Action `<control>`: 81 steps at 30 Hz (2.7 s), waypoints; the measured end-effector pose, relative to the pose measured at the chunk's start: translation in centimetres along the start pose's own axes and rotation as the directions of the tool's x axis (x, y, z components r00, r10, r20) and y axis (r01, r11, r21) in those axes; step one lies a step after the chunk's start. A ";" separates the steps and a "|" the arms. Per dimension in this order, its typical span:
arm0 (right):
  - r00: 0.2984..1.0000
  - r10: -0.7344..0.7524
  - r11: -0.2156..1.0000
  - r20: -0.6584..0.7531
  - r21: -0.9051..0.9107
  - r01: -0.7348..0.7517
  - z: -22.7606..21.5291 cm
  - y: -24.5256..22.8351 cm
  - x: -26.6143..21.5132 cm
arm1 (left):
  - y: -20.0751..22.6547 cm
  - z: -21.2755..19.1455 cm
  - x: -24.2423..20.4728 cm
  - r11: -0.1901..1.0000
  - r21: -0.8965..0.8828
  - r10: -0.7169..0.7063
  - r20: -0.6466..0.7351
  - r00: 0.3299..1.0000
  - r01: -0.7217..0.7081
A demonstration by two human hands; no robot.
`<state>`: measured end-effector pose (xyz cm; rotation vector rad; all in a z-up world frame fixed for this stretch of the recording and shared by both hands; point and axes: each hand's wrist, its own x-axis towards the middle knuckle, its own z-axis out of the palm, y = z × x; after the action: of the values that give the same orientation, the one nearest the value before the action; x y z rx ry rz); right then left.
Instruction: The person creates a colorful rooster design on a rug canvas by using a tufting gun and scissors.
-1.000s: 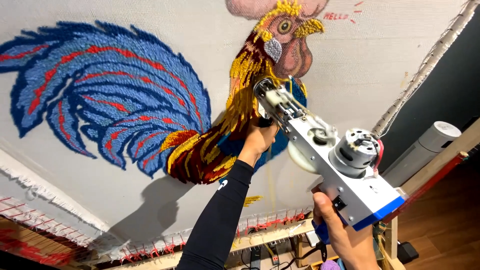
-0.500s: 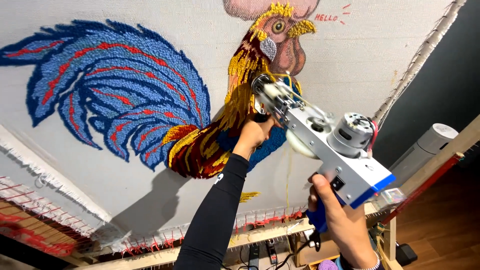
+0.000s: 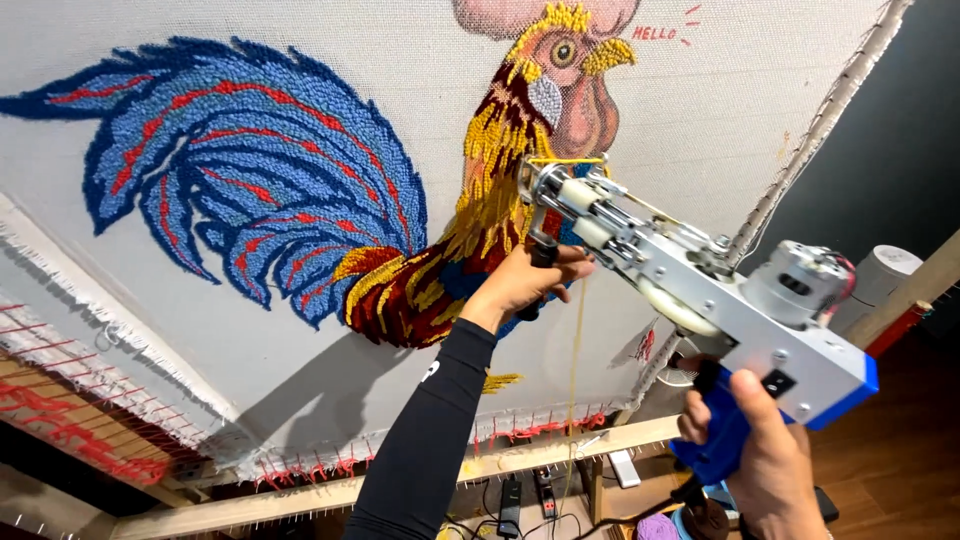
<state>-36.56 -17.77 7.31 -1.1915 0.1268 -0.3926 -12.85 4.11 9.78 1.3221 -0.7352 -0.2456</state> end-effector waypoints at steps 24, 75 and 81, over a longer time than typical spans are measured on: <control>0.984 -0.118 0.974 0.137 0.210 0.088 -6.1 1.2 -0.2 | 1.3 3.5 0.5 0.993 0.110 -0.031 0.021 0.999 0.028; 0.990 -0.052 0.996 0.131 0.076 0.042 -6.0 2.1 -0.4 | -5.1 2.8 -3.3 0.988 0.124 -0.086 -0.033 0.996 0.090; 0.993 -0.038 0.995 0.109 0.096 0.028 -4.9 2.1 -0.1 | -4.0 2.7 -3.8 0.996 0.038 -0.078 -0.026 0.997 0.079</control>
<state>-37.62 -21.42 3.50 -1.1211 -0.0079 -0.3567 -16.44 3.07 4.89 1.3902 -0.6716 -0.2787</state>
